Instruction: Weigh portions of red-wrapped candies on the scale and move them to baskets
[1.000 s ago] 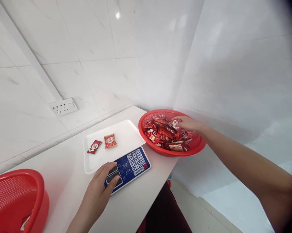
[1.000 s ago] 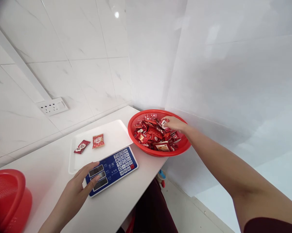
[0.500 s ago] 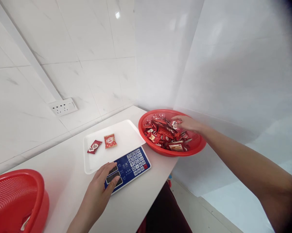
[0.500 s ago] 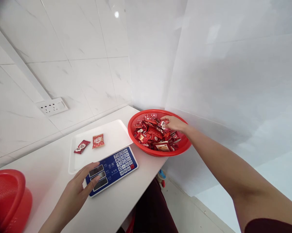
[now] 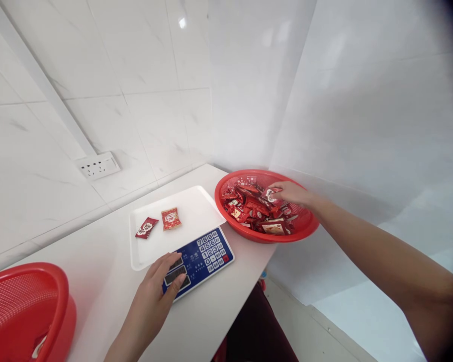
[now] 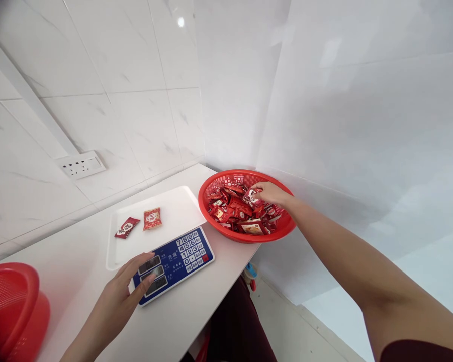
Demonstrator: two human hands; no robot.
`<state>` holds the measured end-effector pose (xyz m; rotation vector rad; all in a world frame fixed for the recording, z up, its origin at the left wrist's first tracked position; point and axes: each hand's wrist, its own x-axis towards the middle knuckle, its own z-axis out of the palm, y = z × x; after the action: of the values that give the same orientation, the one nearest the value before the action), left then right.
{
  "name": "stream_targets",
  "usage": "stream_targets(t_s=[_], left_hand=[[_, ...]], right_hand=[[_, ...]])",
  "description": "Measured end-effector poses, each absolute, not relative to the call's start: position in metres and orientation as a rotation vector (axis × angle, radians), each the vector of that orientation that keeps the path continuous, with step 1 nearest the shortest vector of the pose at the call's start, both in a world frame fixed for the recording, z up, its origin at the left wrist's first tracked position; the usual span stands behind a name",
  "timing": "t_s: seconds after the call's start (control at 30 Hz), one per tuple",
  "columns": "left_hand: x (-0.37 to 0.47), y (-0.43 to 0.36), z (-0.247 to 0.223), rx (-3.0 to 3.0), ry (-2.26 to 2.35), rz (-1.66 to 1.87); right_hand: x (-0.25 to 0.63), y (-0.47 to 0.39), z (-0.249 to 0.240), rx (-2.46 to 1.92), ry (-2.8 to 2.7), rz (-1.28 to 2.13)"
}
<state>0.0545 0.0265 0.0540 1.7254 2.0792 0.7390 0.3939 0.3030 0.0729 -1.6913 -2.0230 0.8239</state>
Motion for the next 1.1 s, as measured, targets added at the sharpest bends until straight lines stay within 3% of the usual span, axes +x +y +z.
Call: stream_targets(t_s=[1.1], left_hand=[[0.0608,0.0263,0.0602,1.609,2.020,0.714]], right_hand=[[0.3933,0.2990,0.0726,-1.637,-2.092,0.697]])
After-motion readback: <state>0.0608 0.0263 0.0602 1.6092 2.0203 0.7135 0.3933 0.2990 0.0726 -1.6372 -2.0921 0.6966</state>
